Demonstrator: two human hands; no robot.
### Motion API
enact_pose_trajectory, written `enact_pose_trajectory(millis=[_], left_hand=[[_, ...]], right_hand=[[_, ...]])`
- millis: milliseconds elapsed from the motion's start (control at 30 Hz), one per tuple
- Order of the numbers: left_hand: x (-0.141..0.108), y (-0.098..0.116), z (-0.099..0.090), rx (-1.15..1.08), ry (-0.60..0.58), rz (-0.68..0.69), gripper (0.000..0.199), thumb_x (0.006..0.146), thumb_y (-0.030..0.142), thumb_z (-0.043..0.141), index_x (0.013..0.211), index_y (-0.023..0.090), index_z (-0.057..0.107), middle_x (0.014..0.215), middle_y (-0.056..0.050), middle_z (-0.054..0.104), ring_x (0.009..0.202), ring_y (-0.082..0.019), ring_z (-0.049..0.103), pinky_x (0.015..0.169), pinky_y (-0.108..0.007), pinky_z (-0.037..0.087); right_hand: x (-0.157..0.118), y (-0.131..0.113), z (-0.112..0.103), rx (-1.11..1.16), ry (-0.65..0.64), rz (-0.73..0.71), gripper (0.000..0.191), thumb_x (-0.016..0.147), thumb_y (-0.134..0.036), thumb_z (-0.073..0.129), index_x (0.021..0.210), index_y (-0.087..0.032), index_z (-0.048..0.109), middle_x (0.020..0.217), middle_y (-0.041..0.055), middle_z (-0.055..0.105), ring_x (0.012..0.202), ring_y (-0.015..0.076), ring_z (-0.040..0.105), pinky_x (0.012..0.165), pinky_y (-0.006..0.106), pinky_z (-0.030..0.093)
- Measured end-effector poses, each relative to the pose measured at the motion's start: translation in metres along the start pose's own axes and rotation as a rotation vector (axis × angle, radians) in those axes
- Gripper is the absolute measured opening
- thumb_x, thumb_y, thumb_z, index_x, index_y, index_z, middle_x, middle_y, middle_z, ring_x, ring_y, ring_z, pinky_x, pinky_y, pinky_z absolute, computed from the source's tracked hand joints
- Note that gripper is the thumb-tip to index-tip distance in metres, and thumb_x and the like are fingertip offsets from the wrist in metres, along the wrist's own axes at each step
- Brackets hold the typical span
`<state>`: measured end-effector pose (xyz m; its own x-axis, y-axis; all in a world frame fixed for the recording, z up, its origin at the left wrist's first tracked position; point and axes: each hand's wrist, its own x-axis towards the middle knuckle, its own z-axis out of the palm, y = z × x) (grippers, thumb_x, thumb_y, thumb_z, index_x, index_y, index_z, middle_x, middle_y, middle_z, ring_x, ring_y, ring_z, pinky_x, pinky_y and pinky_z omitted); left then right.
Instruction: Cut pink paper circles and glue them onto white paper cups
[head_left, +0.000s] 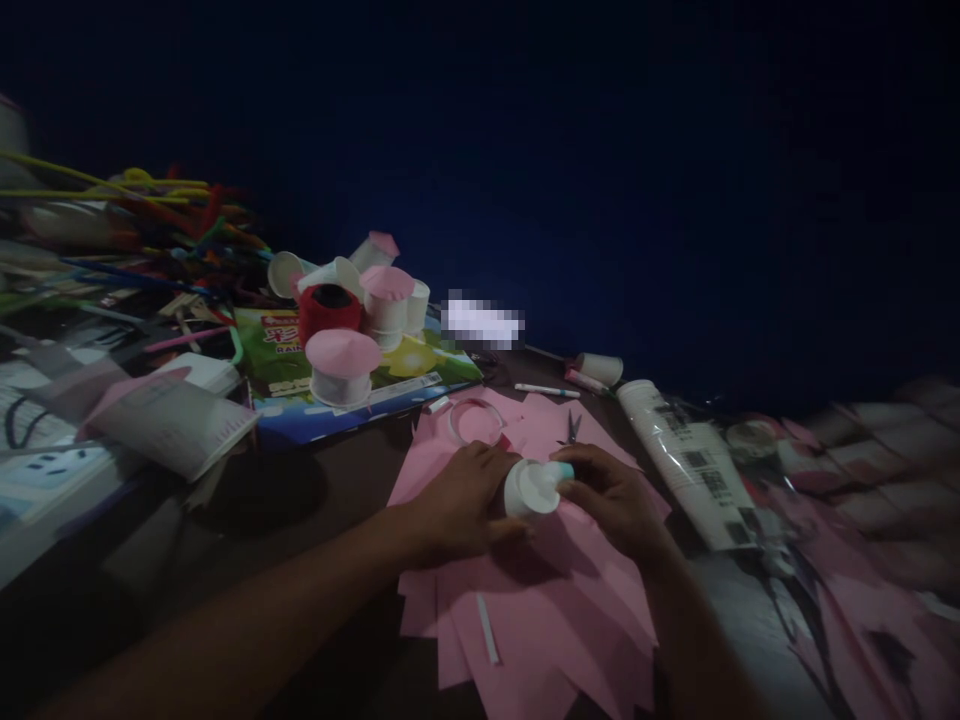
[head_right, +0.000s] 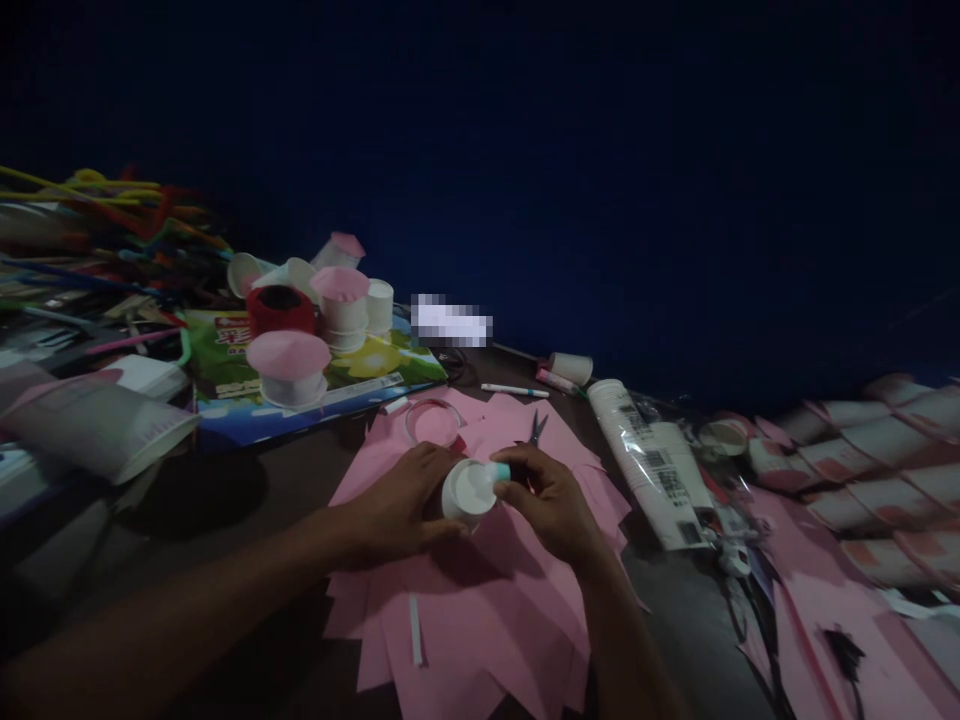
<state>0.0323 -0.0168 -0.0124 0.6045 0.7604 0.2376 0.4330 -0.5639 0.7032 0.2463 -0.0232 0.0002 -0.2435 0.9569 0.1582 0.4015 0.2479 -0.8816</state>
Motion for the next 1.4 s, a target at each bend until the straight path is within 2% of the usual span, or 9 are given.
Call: enact_pose_trajectory(millis=[167,300,633,800,1000,1067,1200,1300,1400], left_hand=[[0.000,0.000,0.001,0.004,0.000,0.013,0.038,0.070,0.042,0.064,0.096,0.018,0.052,0.095,-0.005,0.056,0.088,-0.023,0.046,0.077,-0.036,0.037],[0.000,-0.001,0.001,-0.010,0.006,0.004,0.042,0.070,0.041,0.064,0.104,0.020,0.050,0.100,-0.005,0.056,0.092,-0.023,0.046,0.079,-0.036,0.037],[0.003,0.003,-0.003,0.009,-0.029,0.044,0.033,0.072,0.041,0.063,0.094,0.019,0.052,0.091,-0.003,0.057,0.086,-0.021,0.048,0.077,-0.034,0.035],[0.005,0.003,-0.002,0.012,-0.050,0.055,0.030,0.072,0.041,0.062,0.091,0.019,0.053,0.089,-0.002,0.058,0.084,-0.020,0.049,0.076,-0.033,0.035],[0.004,0.001,-0.001,0.033,-0.034,0.002,0.032,0.072,0.042,0.062,0.091,0.019,0.053,0.089,-0.003,0.058,0.085,-0.022,0.049,0.074,-0.033,0.036],[0.004,0.000,-0.001,0.027,-0.036,-0.008,0.033,0.071,0.043,0.063,0.093,0.019,0.053,0.091,-0.003,0.058,0.086,-0.022,0.049,0.074,-0.033,0.036],[0.004,0.000,-0.001,0.008,-0.053,-0.014,0.035,0.072,0.042,0.062,0.096,0.019,0.053,0.092,-0.004,0.058,0.086,-0.022,0.049,0.074,-0.034,0.037],[0.003,0.000,-0.002,0.016,-0.036,-0.021,0.033,0.071,0.043,0.061,0.092,0.019,0.053,0.091,-0.004,0.057,0.086,-0.023,0.048,0.074,-0.034,0.036],[0.003,0.001,-0.001,0.013,-0.039,0.001,0.032,0.071,0.042,0.062,0.092,0.019,0.053,0.092,-0.004,0.057,0.087,-0.022,0.048,0.076,-0.034,0.036]], right_hand=[[-0.002,-0.002,-0.004,-0.026,-0.038,-0.026,0.020,0.074,-0.025,0.066,0.094,-0.024,0.062,0.088,0.0027,0.062,0.082,0.0172,0.057,0.069,0.028,0.045],[-0.003,-0.001,-0.007,-0.039,-0.063,-0.045,0.020,0.075,-0.024,0.066,0.094,-0.025,0.062,0.090,0.0033,0.062,0.082,0.0173,0.057,0.068,0.028,0.045],[-0.009,-0.012,-0.015,-0.125,-0.227,-0.198,0.023,0.076,-0.017,0.063,0.098,-0.025,0.062,0.077,0.0012,0.058,0.065,0.0134,0.051,0.058,0.027,0.040],[-0.012,-0.018,-0.015,-0.116,-0.273,-0.185,0.022,0.077,-0.017,0.062,0.098,-0.025,0.062,0.074,0.0007,0.056,0.062,0.0123,0.050,0.057,0.026,0.040],[-0.017,-0.018,-0.018,-0.148,-0.302,-0.150,0.024,0.075,-0.016,0.064,0.097,-0.025,0.063,0.075,0.0007,0.058,0.062,0.0118,0.051,0.056,0.025,0.041],[-0.018,-0.017,-0.022,-0.114,-0.261,-0.152,0.025,0.074,-0.016,0.066,0.097,-0.025,0.064,0.076,0.0015,0.059,0.064,0.0133,0.054,0.058,0.026,0.043],[-0.017,-0.013,-0.028,-0.067,-0.066,-0.101,0.024,0.071,-0.020,0.068,0.094,-0.026,0.067,0.086,0.0043,0.065,0.077,0.0185,0.060,0.066,0.029,0.049],[-0.013,-0.011,-0.024,-0.061,0.047,-0.015,0.020,0.071,-0.025,0.068,0.091,-0.025,0.068,0.089,0.0047,0.068,0.080,0.0198,0.062,0.068,0.030,0.052],[-0.009,-0.009,-0.015,-0.021,0.083,0.012,0.023,0.071,-0.028,0.068,0.093,-0.025,0.066,0.089,0.0038,0.068,0.077,0.0183,0.062,0.067,0.029,0.052]])
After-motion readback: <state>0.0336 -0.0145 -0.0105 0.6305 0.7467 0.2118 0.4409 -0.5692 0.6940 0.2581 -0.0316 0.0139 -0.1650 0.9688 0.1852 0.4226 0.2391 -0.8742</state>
